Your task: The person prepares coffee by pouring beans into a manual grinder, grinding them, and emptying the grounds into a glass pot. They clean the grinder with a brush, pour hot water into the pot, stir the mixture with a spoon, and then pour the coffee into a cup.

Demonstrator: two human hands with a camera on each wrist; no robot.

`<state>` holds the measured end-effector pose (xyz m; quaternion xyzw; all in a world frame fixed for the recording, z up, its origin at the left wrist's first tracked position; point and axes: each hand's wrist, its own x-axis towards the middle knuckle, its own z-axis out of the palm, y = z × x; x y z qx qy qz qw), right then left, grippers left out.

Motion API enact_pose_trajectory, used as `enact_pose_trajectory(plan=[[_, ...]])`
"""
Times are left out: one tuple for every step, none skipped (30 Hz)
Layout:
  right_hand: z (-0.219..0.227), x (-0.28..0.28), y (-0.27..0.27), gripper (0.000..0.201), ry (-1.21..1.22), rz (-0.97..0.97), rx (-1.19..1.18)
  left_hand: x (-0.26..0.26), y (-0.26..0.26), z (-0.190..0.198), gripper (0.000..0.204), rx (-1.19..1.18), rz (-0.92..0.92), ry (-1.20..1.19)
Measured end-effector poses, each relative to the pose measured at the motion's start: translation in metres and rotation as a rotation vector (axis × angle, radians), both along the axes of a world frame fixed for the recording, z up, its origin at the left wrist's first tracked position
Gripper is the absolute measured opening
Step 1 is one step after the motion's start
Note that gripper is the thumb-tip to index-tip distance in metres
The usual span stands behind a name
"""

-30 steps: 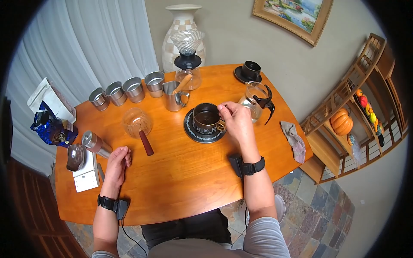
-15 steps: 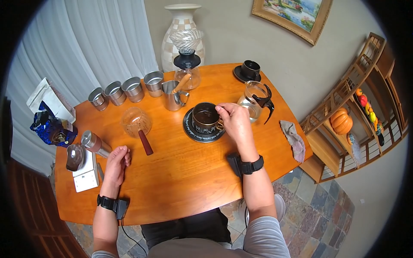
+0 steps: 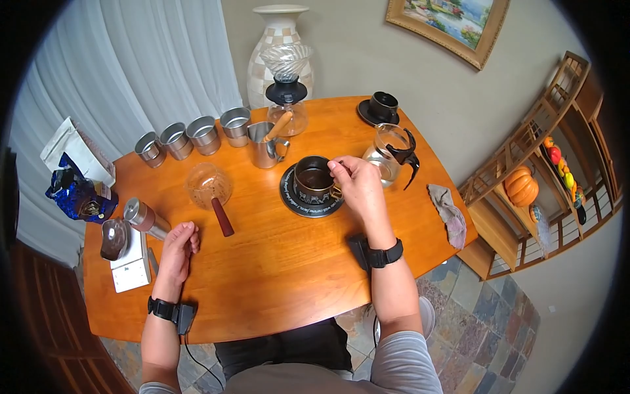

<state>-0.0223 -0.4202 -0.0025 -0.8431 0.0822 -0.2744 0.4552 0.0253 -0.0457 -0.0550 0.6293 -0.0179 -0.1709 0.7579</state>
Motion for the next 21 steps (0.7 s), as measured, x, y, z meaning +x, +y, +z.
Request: enact_pose_trajectory(plan=[[-0.001, 0.0, -0.001, 0.022, 0.0, 0.0, 0.0, 0.0, 0.0, 0.0, 0.02, -0.001, 0.0, 0.001], [-0.002, 0.001, -0.002, 0.021, -0.016, -0.028, -0.039, 0.0, 0.0, 0.0, 0.02, -0.001, 0.001, 0.0], [-0.001, 0.0, -0.003, 0.021, -0.032, -0.056, -0.078, -0.001, 0.0, 0.001, 0.02, -0.002, 0.002, 0.002], [0.0, -0.001, -0.004, 0.021, -0.034, -0.055, -0.079, -0.001, 0.0, 0.002, 0.02, -0.004, 0.004, 0.004], [0.002, -0.002, -0.005, 0.02, -0.001, -0.094, -0.111, -0.002, -0.001, 0.003, 0.02, -0.006, 0.007, 0.002], [0.004, -0.002, -0.006, 0.02, 0.031, -0.132, -0.142, -0.002, -0.002, 0.005, 0.02, -0.003, 0.008, 0.003], [0.005, -0.001, -0.005, 0.02, 0.029, -0.128, -0.144, -0.003, -0.002, 0.006, 0.02, 0.0, 0.009, 0.004], [0.005, -0.001, -0.003, 0.02, 0.032, -0.106, -0.099, -0.002, -0.001, 0.005, 0.02, -0.001, 0.012, 0.004], [0.005, -0.002, -0.003, 0.02, 0.035, -0.085, -0.053, -0.002, -0.001, 0.004, 0.02, -0.002, 0.004, 0.003], [0.002, -0.001, -0.002, 0.02, 0.035, -0.085, -0.053, -0.001, -0.001, 0.003, 0.02, -0.002, -0.005, 0.002], [-0.002, 0.001, -0.002, 0.019, 0.005, -0.036, -0.011, -0.001, -0.001, 0.002, 0.02, -0.002, -0.006, 0.003], [-0.004, 0.002, -0.001, 0.019, -0.024, 0.012, 0.031, 0.0, 0.0, 0.001, 0.019, -0.003, -0.004, 0.004], [-0.004, 0.002, -0.002, 0.019, -0.024, 0.011, 0.031, 0.0, 0.0, 0.0, 0.019, -0.003, -0.001, 0.004], [-0.003, 0.002, -0.003, 0.02, -0.023, -0.02, -0.016, 0.001, 0.0, 0.0, 0.019, -0.003, -0.001, 0.004], [-0.002, 0.001, -0.003, 0.02, -0.022, -0.052, -0.064, 0.001, 0.0, -0.001, 0.019, -0.007, -0.002, 0.007], [0.001, 0.0, -0.003, 0.02, -0.022, -0.051, -0.064, 0.002, 0.001, -0.002, 0.019, -0.01, -0.003, 0.01], [0.005, -0.002, -0.002, 0.02, 0.025, -0.092, -0.075, 0.001, 0.001, -0.002, 0.019, -0.011, -0.002, 0.01], [0.008, -0.003, -0.002, 0.02, 0.072, -0.133, -0.086, 0.001, 0.001, -0.002, 0.019, -0.015, -0.008, 0.007], [0.007, -0.002, -0.002, 0.02, 0.072, -0.132, -0.086, 0.001, 0.001, -0.001, 0.019, -0.019, -0.013, 0.003], [0.005, -0.001, -0.002, 0.02, 0.051, -0.087, -0.036, 0.001, 0.001, -0.001, 0.019, -0.019, -0.013, 0.003], [0.002, 0.0, -0.002, 0.02, 0.03, -0.043, 0.015, 0.001, 0.0, 0.0, 0.019, -0.016, -0.01, 0.004]])
